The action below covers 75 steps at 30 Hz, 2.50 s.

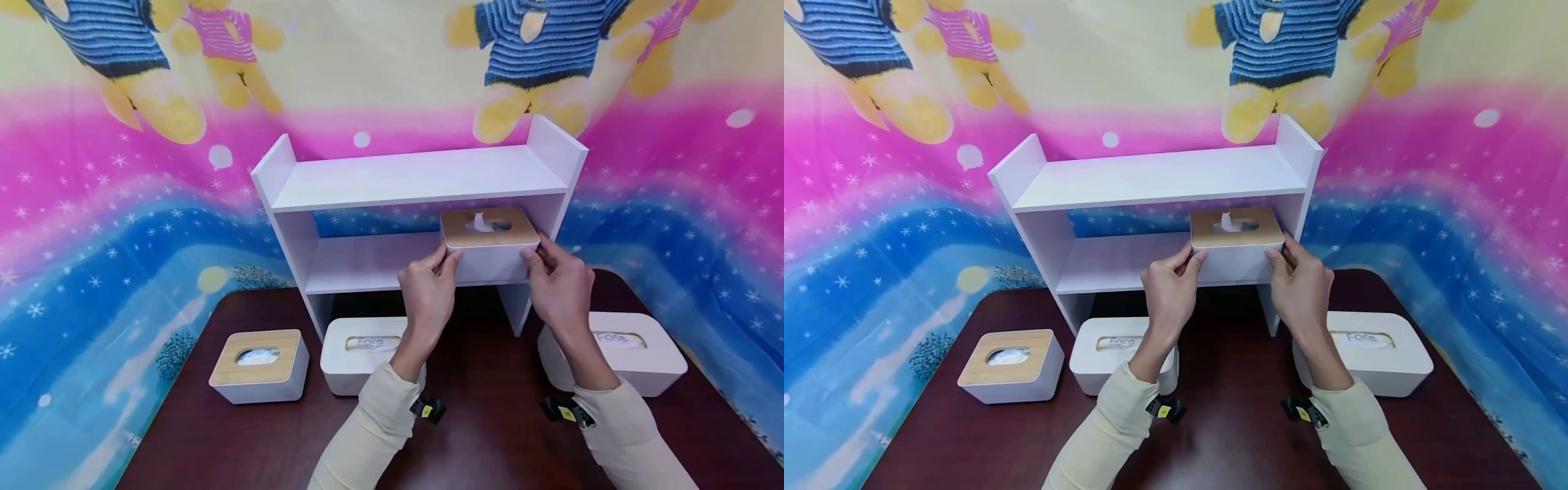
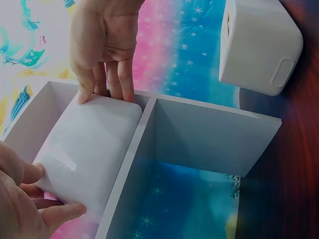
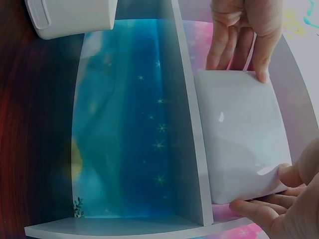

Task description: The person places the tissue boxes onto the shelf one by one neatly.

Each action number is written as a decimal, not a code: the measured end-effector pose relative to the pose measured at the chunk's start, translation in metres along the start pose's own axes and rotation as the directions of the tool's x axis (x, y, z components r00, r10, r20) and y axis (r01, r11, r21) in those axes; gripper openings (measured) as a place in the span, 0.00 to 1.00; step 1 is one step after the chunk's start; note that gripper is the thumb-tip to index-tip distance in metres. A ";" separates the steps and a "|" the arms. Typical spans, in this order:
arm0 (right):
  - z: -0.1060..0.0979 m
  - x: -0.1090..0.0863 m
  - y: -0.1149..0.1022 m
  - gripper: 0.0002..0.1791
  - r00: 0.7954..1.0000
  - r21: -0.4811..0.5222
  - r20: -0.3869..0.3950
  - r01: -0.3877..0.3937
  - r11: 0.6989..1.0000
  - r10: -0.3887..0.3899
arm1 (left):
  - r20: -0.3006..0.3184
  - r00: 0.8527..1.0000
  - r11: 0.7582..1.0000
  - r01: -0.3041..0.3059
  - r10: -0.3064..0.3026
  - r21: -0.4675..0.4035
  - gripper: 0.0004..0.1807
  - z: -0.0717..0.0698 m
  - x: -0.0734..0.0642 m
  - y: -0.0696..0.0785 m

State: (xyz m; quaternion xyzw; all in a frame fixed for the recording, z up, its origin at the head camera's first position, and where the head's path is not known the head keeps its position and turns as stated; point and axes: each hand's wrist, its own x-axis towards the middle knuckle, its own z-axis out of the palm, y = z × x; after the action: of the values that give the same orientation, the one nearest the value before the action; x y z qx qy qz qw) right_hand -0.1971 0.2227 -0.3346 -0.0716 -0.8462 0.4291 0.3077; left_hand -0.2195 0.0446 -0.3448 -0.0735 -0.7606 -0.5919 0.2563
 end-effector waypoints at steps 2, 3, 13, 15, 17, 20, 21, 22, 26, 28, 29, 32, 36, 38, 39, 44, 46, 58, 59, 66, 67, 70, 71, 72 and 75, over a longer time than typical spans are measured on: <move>-0.002 -0.001 -0.001 0.29 0.999 0.000 0.031 -0.007 1.000 0.007 | 0.010 1.000 1.000 0.004 -0.004 -0.002 0.21 -0.001 -0.001 0.000; -0.004 -0.002 -0.001 0.30 0.999 0.002 0.051 -0.010 1.000 0.010 | 0.019 1.000 1.000 0.006 -0.006 -0.001 0.21 -0.002 -0.001 0.000; -0.019 -0.026 -0.004 0.40 0.990 0.020 0.141 -0.033 0.999 0.030 | 0.138 0.990 1.000 -0.002 0.004 -0.019 0.34 -0.036 -0.016 -0.005; -0.020 -0.034 -0.006 0.41 0.991 0.029 0.132 -0.023 0.999 0.019 | 0.140 0.990 1.000 -0.001 0.004 -0.015 0.34 -0.047 -0.019 -0.007; -0.021 -0.041 -0.007 0.42 0.992 0.036 0.127 -0.023 0.999 0.018 | 0.143 0.990 1.000 -0.001 0.003 -0.013 0.35 -0.058 -0.023 -0.010; -0.021 -0.051 -0.008 0.42 0.991 0.043 0.130 -0.037 0.998 0.031 | 0.148 0.989 1.000 -0.021 0.020 0.002 0.35 -0.075 -0.028 -0.015; -0.020 -0.054 -0.008 0.42 0.990 0.044 0.135 -0.044 0.998 0.038 | 0.150 0.988 1.000 -0.027 0.025 0.007 0.36 -0.080 -0.030 -0.016; -0.019 -0.056 -0.008 0.42 0.989 0.046 0.141 -0.051 0.998 0.044 | 0.152 0.988 0.999 -0.033 0.031 0.013 0.36 -0.085 -0.032 -0.018; -0.014 -0.064 -0.005 0.39 0.986 0.046 0.162 -0.048 0.998 0.040 | 0.159 0.986 0.997 -0.054 0.044 0.055 0.38 -0.104 -0.038 -0.025; -0.010 -0.068 -0.003 0.37 0.985 0.056 0.172 -0.029 0.998 0.019 | 0.158 0.987 0.995 -0.051 0.037 0.086 0.39 -0.113 -0.042 -0.029; -0.008 -0.071 -0.002 0.36 0.984 0.058 0.175 -0.014 0.998 0.004 | 0.157 0.987 0.994 -0.049 0.033 0.101 0.39 -0.118 -0.044 -0.031; -0.002 -0.078 0.000 0.34 0.981 0.065 0.191 0.026 0.998 -0.038 | 0.161 0.987 0.985 -0.044 0.017 0.165 0.40 -0.130 -0.049 -0.037; 0.006 -0.085 0.001 0.33 0.972 0.029 0.227 0.055 0.998 -0.060 | 0.173 0.985 0.968 -0.046 0.003 0.245 0.41 -0.143 -0.052 -0.046; 0.009 -0.088 0.001 0.33 0.967 0.021 0.247 0.060 0.998 -0.063 | 0.180 0.984 0.961 -0.036 -0.015 0.274 0.42 -0.149 -0.053 -0.049; 0.011 -0.089 0.001 0.34 0.963 0.014 0.260 0.064 0.998 -0.066 | 0.183 0.983 0.956 -0.029 -0.026 0.292 0.43 -0.151 -0.054 -0.051; 0.018 -0.095 0.003 0.36 0.943 -0.007 0.320 0.094 0.996 -0.087 | 0.199 0.976 0.930 0.007 -0.086 0.369 0.45 -0.164 -0.057 -0.059; 0.021 -0.098 0.004 0.37 0.933 -0.006 0.345 0.105 0.994 -0.096 | 0.204 0.974 0.922 0.013 -0.100 0.388 0.45 -0.168 -0.059 -0.062; 0.037 -0.111 0.010 0.47 0.855 -0.013 0.507 0.134 0.991 -0.109 | 0.258 0.924 0.863 0.129 -0.284 0.488 0.56 -0.191 -0.067 -0.078; 0.039 -0.112 0.010 0.48 0.847 -0.012 0.521 0.131 0.991 -0.106 | 0.265 0.920 0.862 0.130 -0.289 0.489 0.57 -0.193 -0.067 -0.079; 0.055 -0.120 0.013 0.51 0.785 0.009 0.612 0.115 0.993 -0.096 | 0.324 0.898 0.861 0.106 -0.297 0.497 0.63 -0.202 -0.073 -0.090; 0.057 -0.121 0.013 0.51 0.778 0.013 0.621 0.113 0.994 -0.097 | 0.331 0.893 0.860 0.109 -0.305 0.498 0.64 -0.203 -0.073 -0.091; 0.063 -0.125 0.013 0.52 0.760 0.022 0.643 0.109 0.994 -0.097 | 0.352 0.876 0.859 0.122 -0.329 0.498 0.66 -0.205 -0.075 -0.095; 0.065 -0.127 0.013 0.52 0.755 0.022 0.648 0.110 0.994 -0.098 | 0.359 0.870 0.858 0.128 -0.338 0.498 0.67 -0.206 -0.075 -0.096; 0.067 -0.128 0.013 0.53 0.752 0.023 0.652 0.110 0.994 -0.098 | 0.364 0.865 0.857 0.132 -0.346 0.499 0.67 -0.206 -0.075 -0.098; 0.072 -0.131 0.013 0.54 0.741 0.026 0.665 0.105 0.994 -0.096 | 0.374 0.857 0.856 0.138 -0.356 0.499 0.69 -0.206 -0.078 -0.103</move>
State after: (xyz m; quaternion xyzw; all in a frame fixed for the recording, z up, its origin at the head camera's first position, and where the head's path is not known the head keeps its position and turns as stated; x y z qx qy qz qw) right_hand -0.1358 0.1312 -0.4370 0.1293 -0.9057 0.4036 0.0085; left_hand -0.1332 -0.1639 -0.4359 -0.0462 -0.9188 -0.3921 0.0015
